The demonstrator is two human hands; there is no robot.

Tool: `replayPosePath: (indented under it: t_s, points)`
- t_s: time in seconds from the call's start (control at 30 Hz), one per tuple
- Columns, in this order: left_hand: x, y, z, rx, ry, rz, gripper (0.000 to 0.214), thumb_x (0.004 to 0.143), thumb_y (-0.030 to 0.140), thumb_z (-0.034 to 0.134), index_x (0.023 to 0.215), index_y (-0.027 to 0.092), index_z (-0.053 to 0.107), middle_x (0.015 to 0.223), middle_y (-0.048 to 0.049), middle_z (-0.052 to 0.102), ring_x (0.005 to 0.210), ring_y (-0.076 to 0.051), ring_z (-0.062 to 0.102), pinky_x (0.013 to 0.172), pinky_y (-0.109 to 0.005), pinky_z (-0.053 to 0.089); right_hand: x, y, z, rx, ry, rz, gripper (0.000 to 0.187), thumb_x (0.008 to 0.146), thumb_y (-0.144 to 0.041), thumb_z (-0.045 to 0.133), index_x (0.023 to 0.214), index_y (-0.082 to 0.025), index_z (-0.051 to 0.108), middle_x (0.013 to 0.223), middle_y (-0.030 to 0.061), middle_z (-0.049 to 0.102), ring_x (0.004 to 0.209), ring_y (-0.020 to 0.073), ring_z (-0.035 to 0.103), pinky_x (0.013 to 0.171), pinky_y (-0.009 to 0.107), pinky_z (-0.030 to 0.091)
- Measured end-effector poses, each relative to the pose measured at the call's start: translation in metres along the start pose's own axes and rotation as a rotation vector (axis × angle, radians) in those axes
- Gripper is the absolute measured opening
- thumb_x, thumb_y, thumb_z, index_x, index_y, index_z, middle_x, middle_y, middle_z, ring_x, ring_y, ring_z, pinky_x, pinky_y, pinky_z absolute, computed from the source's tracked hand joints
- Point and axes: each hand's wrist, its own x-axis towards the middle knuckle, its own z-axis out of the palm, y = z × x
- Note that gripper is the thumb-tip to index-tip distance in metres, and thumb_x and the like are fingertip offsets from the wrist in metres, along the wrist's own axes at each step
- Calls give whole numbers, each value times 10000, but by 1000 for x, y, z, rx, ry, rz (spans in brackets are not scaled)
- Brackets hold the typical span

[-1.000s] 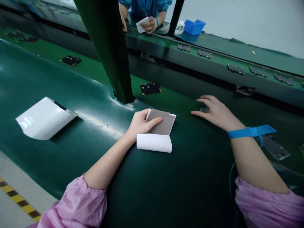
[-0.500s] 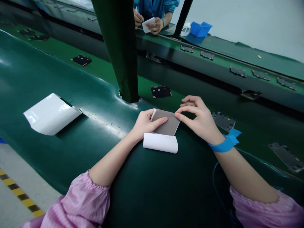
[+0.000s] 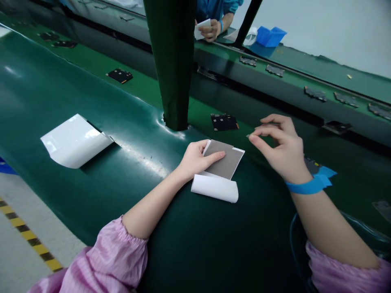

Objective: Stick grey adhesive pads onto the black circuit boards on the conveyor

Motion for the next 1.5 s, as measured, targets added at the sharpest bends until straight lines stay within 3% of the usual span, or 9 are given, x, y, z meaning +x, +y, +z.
replayPosePath:
  t_s: [0.13,0.27,0.47,0.6,0.8,0.97,1.2,1.37,1.5]
  points:
    - [1,-1,0,28,-2,-2,240,718,335,726,858,142,696,839,-61,730,758,-185,670,591,-242,476,40,36,17,-50,-114,65,306,814,-523,546,821,-264,709,1165,100,584,1054,321,590,798,482,539]
    - [1,-1,0,38,1,-8,229,720,332,724,848,145,691,834,-58,727,755,-186,668,596,-245,478,79,70,37,-55,-218,51,328,816,-508,520,830,-239,708,1063,111,650,1076,320,581,871,488,509]
    - [1,-1,0,43,-6,-21,190,727,320,712,813,154,685,808,-50,721,747,-186,666,585,-245,476,103,95,36,-144,-476,8,366,777,-596,527,803,-274,699,1086,92,659,1092,336,570,935,519,468]
    - [1,-2,0,42,-10,-14,208,728,330,713,833,152,686,824,-55,721,754,-188,668,586,-248,481,104,100,29,-205,-541,45,396,776,-624,497,799,-280,692,1113,85,641,1077,337,577,925,513,475]
    - [0,-1,0,70,-7,5,213,727,333,713,835,152,688,821,-52,721,748,-185,666,587,-244,477,94,104,26,-264,-485,80,372,770,-571,505,828,-253,688,1187,115,595,1081,346,579,937,513,466]
    - [1,-2,0,78,-6,4,224,718,341,717,836,152,688,809,-53,720,742,-185,664,594,-252,485,88,118,26,-260,-448,72,375,765,-583,518,843,-254,680,1068,120,635,1062,340,580,894,512,488]
    - [1,-3,0,65,8,12,242,704,355,729,819,146,686,786,-52,717,716,-179,658,584,-249,481,75,117,4,-107,-431,306,741,685,-663,593,1285,-238,506,1237,139,598,1013,320,629,833,496,539]
    - [1,-3,-1,72,-9,10,258,708,362,727,835,140,685,784,-50,712,718,-173,654,598,-248,477,63,116,-20,-78,-620,227,732,576,-647,683,1204,-281,592,1361,129,500,1111,337,600,892,494,541]
    - [0,-4,0,58,2,4,252,704,351,732,843,146,686,804,-49,720,734,-177,661,609,-251,482,62,107,-28,-161,-674,148,662,524,-618,708,1078,-266,615,1255,139,546,1045,347,623,854,512,548]
